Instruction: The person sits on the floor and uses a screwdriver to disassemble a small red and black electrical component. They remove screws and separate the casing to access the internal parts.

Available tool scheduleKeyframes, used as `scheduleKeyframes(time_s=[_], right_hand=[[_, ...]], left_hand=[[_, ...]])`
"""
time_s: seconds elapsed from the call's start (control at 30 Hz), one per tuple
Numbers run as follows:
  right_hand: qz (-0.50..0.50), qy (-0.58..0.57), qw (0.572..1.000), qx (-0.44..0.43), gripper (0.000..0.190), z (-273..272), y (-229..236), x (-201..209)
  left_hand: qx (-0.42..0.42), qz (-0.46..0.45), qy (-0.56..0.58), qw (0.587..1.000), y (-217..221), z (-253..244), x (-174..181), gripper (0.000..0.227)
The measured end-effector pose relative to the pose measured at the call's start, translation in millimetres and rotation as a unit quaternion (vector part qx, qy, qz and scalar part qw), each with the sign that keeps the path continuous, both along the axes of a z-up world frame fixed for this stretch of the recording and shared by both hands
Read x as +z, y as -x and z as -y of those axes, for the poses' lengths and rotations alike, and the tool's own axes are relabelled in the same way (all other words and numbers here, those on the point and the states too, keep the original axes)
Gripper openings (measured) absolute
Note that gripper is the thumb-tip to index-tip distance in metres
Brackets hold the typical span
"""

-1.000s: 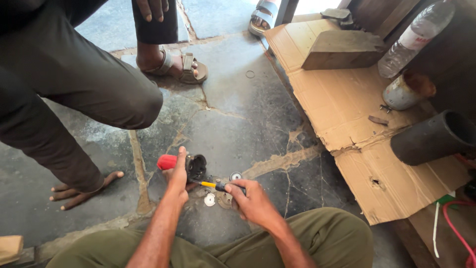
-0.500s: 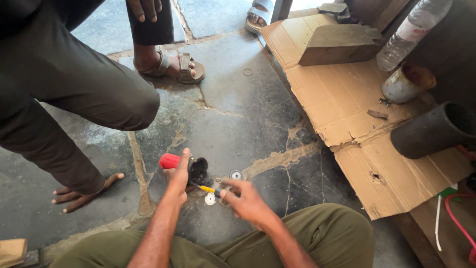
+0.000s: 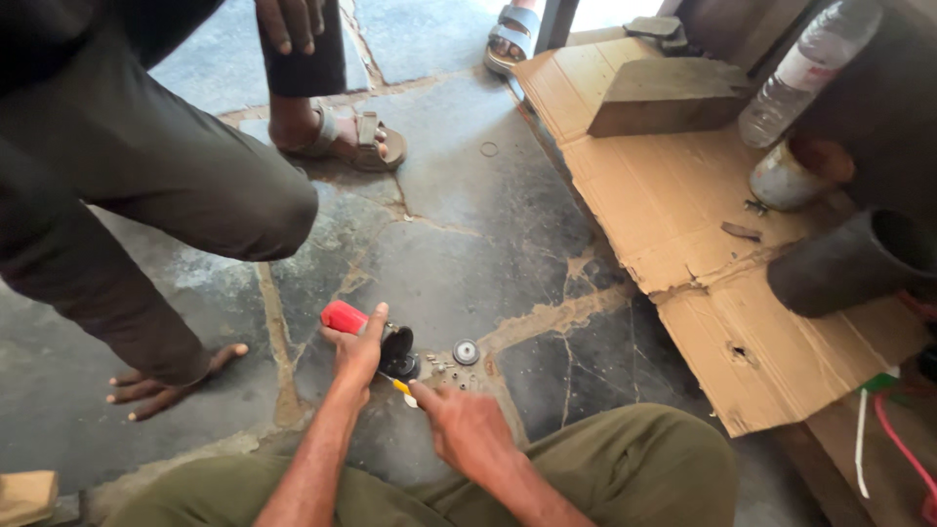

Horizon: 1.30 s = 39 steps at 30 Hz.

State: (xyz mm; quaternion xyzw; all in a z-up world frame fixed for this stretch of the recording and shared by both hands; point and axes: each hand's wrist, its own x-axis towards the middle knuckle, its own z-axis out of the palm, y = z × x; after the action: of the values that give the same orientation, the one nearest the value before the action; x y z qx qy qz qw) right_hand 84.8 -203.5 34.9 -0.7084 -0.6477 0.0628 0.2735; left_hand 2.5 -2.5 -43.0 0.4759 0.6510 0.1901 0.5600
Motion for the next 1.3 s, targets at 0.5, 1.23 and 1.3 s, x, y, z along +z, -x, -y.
scheduleKeyframes(time_s=[0.5, 1.23, 1.3], right_hand=[[-0.223, 0.072, 0.969, -0.077, 0.029, -7.5, 15.5, -42.9], [-0.084, 0.060, 0.985, -0.137, 0.029, -9.9, 19.5, -7.6], [-0.179, 0.041, 0.967, -0.178, 0.028, -16.8, 11.1, -10.4]], left_hand=[[-0.071, -0.111, -0.039, 0.990, 0.9, 11.4, 19.1, 0.132], [-0.039, -0.015, -0.033, 0.999, 0.4, -1.5, -15.0, 0.128], [0.029, 0.070, 0.024, 0.997, -0.3, -5.6, -11.6, 0.126]])
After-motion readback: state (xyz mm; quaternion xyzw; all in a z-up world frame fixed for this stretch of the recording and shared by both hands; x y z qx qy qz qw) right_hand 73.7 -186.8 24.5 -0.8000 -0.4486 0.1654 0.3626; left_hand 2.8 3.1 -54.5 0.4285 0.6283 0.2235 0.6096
